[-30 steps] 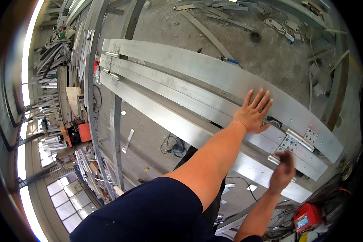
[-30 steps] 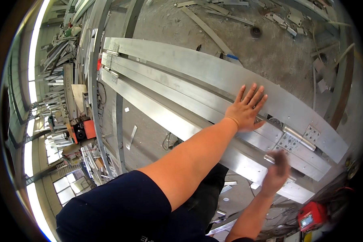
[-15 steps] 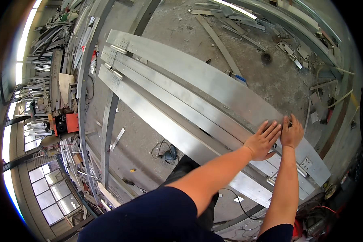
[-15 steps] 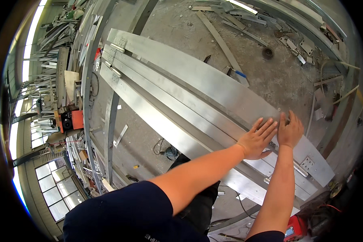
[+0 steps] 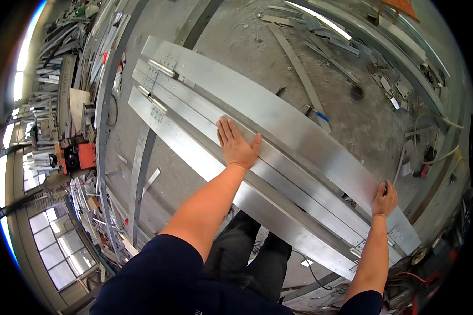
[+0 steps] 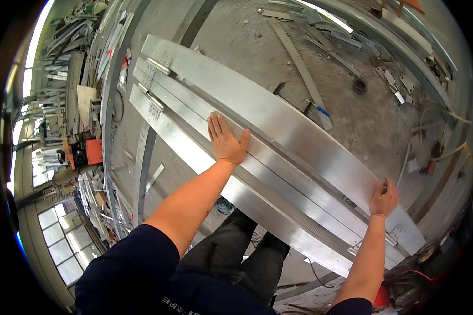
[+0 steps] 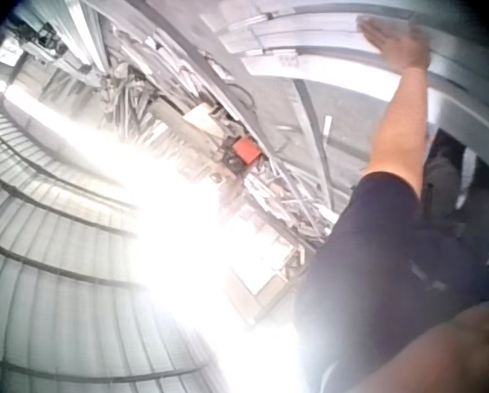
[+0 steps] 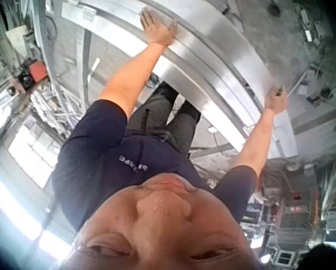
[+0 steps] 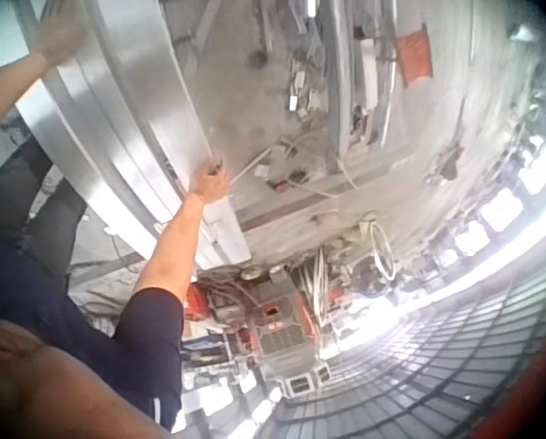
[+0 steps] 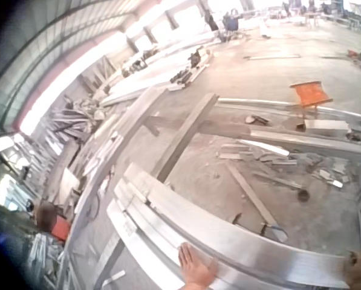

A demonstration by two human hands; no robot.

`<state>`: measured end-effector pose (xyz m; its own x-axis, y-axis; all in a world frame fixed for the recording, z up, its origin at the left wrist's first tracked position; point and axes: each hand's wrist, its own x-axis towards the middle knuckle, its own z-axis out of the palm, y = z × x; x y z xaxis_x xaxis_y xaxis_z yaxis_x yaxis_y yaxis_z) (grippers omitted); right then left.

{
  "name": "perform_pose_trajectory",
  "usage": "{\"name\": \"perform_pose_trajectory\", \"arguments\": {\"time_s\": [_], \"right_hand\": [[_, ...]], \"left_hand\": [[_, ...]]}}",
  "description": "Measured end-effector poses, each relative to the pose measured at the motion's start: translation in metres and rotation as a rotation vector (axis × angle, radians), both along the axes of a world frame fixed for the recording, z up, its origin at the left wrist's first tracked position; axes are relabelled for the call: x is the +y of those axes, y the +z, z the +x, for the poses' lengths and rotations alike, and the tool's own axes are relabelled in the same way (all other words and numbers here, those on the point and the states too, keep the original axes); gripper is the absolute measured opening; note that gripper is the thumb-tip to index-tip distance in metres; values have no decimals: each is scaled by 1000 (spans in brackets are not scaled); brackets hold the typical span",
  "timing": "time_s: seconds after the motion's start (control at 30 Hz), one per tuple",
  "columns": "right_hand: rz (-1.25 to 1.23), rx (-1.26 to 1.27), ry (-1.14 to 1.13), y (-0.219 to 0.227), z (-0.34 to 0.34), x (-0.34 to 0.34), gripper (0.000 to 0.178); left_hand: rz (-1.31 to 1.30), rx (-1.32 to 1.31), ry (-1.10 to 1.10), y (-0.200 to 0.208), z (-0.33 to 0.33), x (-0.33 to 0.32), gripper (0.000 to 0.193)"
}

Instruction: The person uses a cordless drill to fasten metal brackets onto long aluminum beams, then lifts and positions the beams into a frame structure on the floor. They adjust the beams and walk to a nearby machine to retrieve a small item before returning to the frame.

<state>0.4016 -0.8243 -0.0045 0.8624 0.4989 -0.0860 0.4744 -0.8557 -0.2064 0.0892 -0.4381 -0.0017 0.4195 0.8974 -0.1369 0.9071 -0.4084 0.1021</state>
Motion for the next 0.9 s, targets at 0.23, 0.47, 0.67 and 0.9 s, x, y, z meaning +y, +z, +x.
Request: {"name": "perform_pose_trajectory", "arguments": {"time_s": [0.23,0.47,0.67,0.9], "right_hand": [[-75,48,62,-14,7,-28,40],[-14,336,413,51,-44,133,99],[-225,255,487,62,-117,275,121],[-227,278,467,56,-111,277,112]], "left_hand": [[-122,-34,15,8,2,5,100],[-285,-30,60,17,-4,10,99],[-341,27,62,27,-2,15,95],[-372,43,65,30,1,18,98]]}}
